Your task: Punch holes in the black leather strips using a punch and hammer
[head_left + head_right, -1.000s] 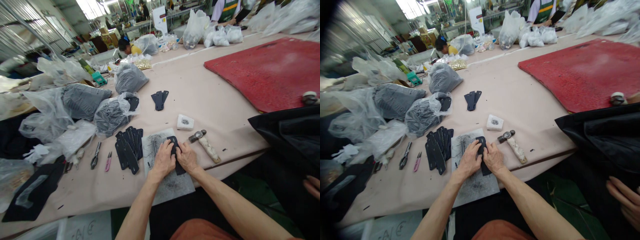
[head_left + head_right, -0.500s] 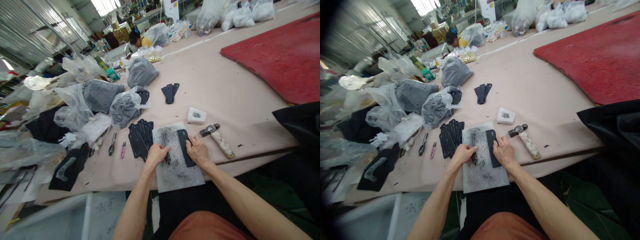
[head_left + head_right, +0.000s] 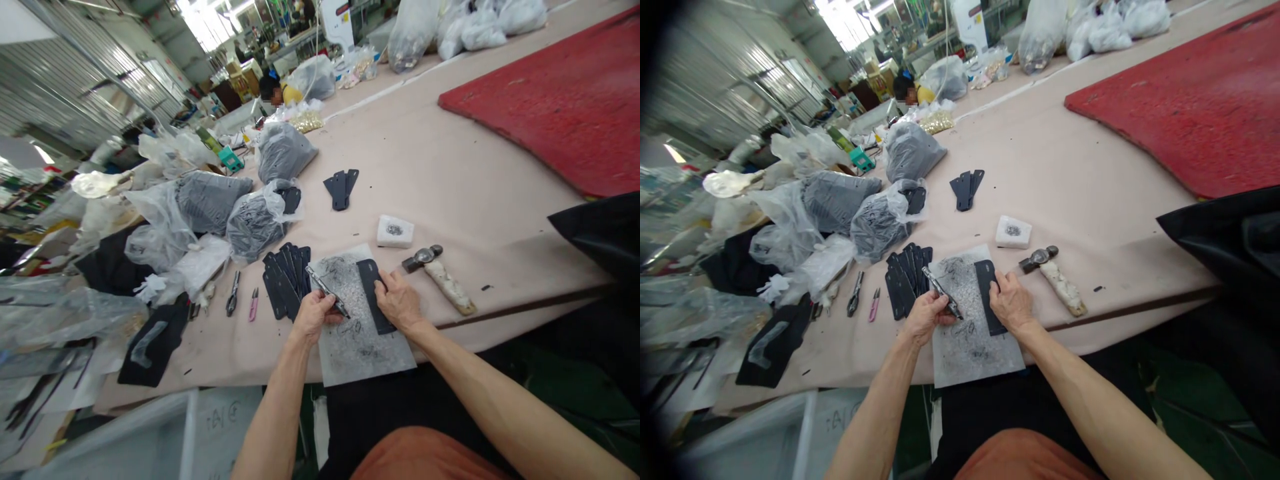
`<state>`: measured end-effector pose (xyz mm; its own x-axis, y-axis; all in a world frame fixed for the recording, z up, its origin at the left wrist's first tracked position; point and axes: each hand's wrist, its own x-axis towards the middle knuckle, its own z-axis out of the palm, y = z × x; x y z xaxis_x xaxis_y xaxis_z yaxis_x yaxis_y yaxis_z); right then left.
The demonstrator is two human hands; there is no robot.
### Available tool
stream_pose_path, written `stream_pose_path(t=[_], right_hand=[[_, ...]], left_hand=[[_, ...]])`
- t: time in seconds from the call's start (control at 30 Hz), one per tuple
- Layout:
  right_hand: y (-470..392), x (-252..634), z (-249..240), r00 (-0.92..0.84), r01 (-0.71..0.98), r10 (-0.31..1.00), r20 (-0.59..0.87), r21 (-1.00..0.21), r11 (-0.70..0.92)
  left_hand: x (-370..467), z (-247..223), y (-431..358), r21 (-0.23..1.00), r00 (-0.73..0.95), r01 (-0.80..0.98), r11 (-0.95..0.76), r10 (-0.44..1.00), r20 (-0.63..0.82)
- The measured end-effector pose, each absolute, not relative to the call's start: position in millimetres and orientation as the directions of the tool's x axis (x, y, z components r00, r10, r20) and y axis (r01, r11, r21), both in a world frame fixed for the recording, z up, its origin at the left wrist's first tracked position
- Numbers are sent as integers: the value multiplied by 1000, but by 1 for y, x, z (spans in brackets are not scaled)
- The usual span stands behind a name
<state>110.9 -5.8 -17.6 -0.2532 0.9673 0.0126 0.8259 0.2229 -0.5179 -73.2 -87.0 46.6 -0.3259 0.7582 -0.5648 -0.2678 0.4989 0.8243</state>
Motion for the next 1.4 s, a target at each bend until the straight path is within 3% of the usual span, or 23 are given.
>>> stream_pose_path(t=[0.57, 0.7, 0.97, 1.17, 1.4], right_hand=[[-7, 109, -22, -244, 814, 969, 30, -537, 221], [-7, 108, -21, -246, 811, 969, 14, -545, 214], [-5, 108, -14, -244, 815, 970, -6, -544, 201], [-4, 108, -13, -247, 800, 969, -5, -565, 201], [-4, 108, -13, -237, 794, 971, -16, -580, 184]], left_hand=[[-48, 28, -57, 895, -373, -407, 181, 862, -344], [-51, 22, -41, 932, -444, -315, 181, 839, -314], [-41, 9, 0, 996, -451, -44, 81, 888, -92], [-37, 1, 4, 970, -413, 231, 74, 910, 29], [-35, 5, 1, 938, -382, 345, 36, 918, 105]])
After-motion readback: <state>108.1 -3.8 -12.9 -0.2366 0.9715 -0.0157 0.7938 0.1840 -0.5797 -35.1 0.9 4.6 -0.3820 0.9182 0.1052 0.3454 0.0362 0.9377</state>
